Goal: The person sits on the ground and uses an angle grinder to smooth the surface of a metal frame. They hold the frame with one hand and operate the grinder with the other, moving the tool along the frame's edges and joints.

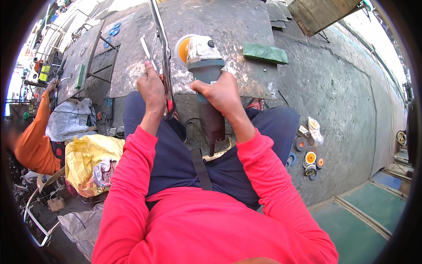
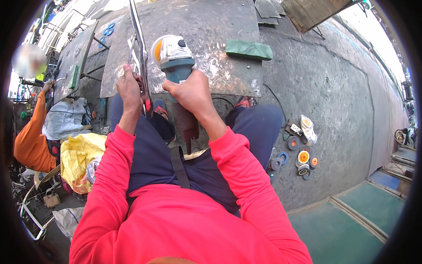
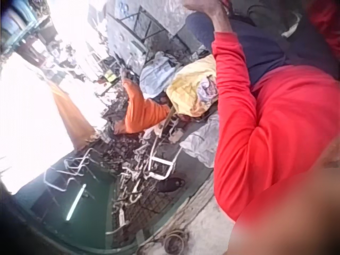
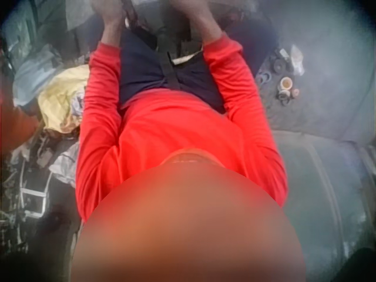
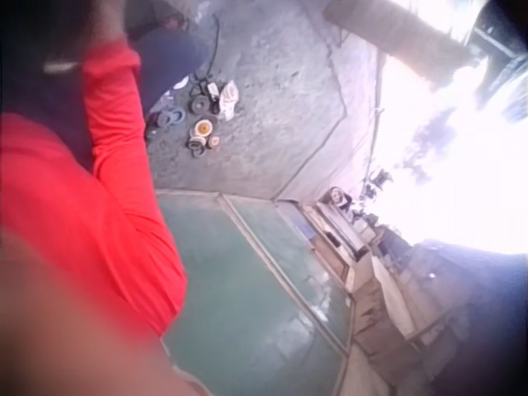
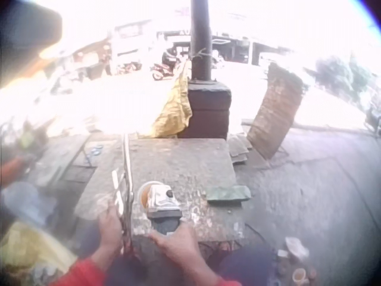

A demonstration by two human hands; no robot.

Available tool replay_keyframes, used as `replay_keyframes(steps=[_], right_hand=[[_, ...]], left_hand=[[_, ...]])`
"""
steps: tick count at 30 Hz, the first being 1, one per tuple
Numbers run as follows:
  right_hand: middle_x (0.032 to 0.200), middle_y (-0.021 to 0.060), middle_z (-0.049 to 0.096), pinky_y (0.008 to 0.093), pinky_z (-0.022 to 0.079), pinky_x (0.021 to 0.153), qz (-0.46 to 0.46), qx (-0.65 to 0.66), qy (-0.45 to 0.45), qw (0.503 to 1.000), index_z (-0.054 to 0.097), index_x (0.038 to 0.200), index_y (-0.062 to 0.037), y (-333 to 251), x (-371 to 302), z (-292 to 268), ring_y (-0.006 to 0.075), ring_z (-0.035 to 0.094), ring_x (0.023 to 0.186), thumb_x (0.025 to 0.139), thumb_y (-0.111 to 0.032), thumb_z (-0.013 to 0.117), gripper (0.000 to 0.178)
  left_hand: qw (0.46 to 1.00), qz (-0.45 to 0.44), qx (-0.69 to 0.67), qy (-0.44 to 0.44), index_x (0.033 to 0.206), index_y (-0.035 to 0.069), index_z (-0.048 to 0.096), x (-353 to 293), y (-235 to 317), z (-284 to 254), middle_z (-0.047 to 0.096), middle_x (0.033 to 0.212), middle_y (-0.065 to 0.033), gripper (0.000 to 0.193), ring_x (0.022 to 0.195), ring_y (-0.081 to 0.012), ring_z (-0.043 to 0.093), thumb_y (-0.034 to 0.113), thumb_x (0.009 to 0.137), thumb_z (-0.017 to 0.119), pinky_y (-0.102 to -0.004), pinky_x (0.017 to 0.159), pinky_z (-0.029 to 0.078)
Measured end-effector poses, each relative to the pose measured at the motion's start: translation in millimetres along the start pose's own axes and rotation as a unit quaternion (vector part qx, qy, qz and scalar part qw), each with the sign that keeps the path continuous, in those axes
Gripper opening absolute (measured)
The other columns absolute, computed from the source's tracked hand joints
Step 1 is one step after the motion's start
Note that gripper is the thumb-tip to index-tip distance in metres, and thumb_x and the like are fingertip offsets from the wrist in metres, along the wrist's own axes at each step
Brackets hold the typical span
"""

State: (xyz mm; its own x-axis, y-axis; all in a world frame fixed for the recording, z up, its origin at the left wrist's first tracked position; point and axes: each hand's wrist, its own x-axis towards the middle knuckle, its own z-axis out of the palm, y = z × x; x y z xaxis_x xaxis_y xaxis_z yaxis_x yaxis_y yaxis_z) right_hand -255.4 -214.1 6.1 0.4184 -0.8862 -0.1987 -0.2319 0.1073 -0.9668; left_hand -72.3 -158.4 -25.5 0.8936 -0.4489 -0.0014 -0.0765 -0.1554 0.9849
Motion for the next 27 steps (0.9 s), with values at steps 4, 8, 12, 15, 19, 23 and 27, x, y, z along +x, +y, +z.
replay_keyframes(steps=[4,8,12,15,19,23,27], right_hand=[[0.08,0.0178,0.072,0.0349,0.055,0.066,-0.018,-0.017,-0.009,1.0,0.069,0.091,0.0081,-8.9,-7.9,-2.7,0.0209,0.07,0.072,0.066,-0.024,0.079,0.041],[0.079,0.0196,0.072,0.0363,0.056,0.067,-0.025,-0.024,0.011,0.999,0.07,0.089,0.0071,-10.1,-8.8,0.7,0.0251,0.072,0.072,0.066,-0.024,0.078,0.04],[0.078,0.0215,0.071,0.0376,0.056,0.067,-0.021,-0.034,0.021,0.999,0.07,0.085,0.0071,-6.9,-8.3,2.5,0.0288,0.073,0.073,0.066,-0.025,0.078,0.038],[0.077,0.0226,0.071,0.0384,0.057,0.067,-0.028,-0.046,0.02,0.998,0.07,0.083,0.0074,-5.7,-8.1,2.6,0.0305,0.073,0.073,0.066,-0.026,0.078,0.038],[0.074,0.0234,0.07,0.039,0.057,0.065,-0.035,-0.059,0.016,0.998,0.07,0.081,0.0077,-4.4,-7.3,2.8,0.0324,0.073,0.07,0.066,-0.026,0.077,0.038],[0.073,0.0237,0.07,0.0394,0.056,0.065,-0.03,-0.067,0.014,0.997,0.07,0.079,0.0076,-3.5,-6.2,2.9,0.0331,0.072,0.069,0.066,-0.026,0.077,0.037],[0.072,0.0238,0.069,0.0396,0.056,0.065,-0.019,-0.089,0.016,0.996,0.07,0.078,0.0076,-8.0,-7.0,2.0,0.033,0.072,0.07,0.066,-0.027,0.078,0.037]], left_hand=[[1.0,0.013,0.025,-0.001,0.063,0.007,0.051,1.8,-2.3,-0.8,0.053,0.055,-0.0025,0.056,0.043,-0.0088,0.047,0.045,0.103,0.047,-0.0269,0.04,0.036],[0.999,0.015,0.028,-0.005,0.06,0.007,0.051,-0.5,-1.4,2.6,0.053,0.055,-0.0034,0.057,0.042,-0.0094,0.048,0.044,0.103,0.048,-0.027,0.04,0.037],[1.0,0.014,0.014,0.0,0.058,0.006,0.051,-3.4,-2.7,8.0,0.053,0.054,-0.0039,0.058,0.041,-0.0098,0.047,0.043,0.103,0.049,-0.0274,0.039,0.037],[0.999,-0.011,0.046,-0.003,0.061,-0.007,0.061,-1.5,-4.5,9.0,0.054,0.051,-0.0081,0.069,0.048,-0.0154,0.052,0.047,0.102,0.047,-0.0361,0.049,0.042],[0.996,0.01,0.084,0.003,0.062,-0.008,0.063,0.8,-6.7,9.5,0.055,0.051,-0.0099,0.07,0.048,-0.0176,0.053,0.048,0.102,0.047,-0.0381,0.051,0.043],[0.995,0.011,0.098,0.008,0.062,-0.008,0.063,0.7,-5.7,9.8,0.056,0.051,-0.0104,0.07,0.048,-0.0184,0.053,0.048,0.102,0.046,-0.0388,0.051,0.043],[0.998,0.026,0.057,0.009,0.055,0.004,0.05,-3.1,-3.8,11.7,0.05,0.051,-0.0033,0.06,0.042,-0.0109,0.046,0.043,0.102,0.05,-0.0292,0.04,0.035]])
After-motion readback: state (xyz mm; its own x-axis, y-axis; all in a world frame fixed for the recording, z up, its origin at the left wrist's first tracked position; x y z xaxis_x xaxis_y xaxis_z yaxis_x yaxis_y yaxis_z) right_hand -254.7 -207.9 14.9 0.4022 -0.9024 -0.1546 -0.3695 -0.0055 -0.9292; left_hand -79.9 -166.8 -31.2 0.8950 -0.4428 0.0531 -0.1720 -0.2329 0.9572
